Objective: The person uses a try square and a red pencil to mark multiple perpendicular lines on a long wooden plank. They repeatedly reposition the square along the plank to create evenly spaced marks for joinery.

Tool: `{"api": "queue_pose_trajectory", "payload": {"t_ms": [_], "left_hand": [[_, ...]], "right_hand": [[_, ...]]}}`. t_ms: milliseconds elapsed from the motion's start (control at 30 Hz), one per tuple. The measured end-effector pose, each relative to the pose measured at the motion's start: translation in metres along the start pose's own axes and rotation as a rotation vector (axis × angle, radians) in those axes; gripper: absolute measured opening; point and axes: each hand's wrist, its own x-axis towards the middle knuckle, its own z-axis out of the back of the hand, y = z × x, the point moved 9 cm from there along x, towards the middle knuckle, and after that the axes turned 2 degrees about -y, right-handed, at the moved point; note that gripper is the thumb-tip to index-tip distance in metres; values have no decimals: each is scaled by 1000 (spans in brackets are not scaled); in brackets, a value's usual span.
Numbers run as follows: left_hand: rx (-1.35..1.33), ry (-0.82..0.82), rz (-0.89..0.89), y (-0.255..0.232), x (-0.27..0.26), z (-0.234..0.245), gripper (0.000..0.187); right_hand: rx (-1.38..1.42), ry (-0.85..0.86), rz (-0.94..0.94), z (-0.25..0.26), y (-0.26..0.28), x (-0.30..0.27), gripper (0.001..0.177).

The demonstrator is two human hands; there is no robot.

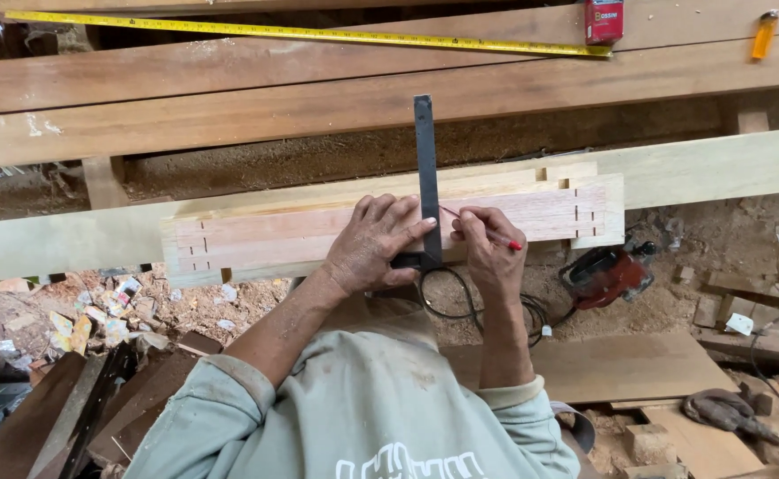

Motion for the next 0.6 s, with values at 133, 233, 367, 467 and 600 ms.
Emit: {"api": "queue_pose_trajectory", "payload": {"t_ms": [133, 233, 367, 467, 600], "left_hand": [[2, 7, -1, 0, 1, 2, 86], [-8, 10, 8, 1, 0, 0, 87], [-16, 24, 11, 0, 2, 1, 87], [-22, 32, 12, 0, 1, 0, 87], [-13, 49, 14, 0, 1, -1, 86]], "right_hand": [[-107, 39, -37, 4, 1, -4, 13], [-98, 20, -66, 6, -1, -12, 14], [-100, -10, -46, 3, -1, -13, 15], [-63, -36, -1, -2, 4, -12, 17], [-58, -64, 72, -7, 8, -7, 18]]}}
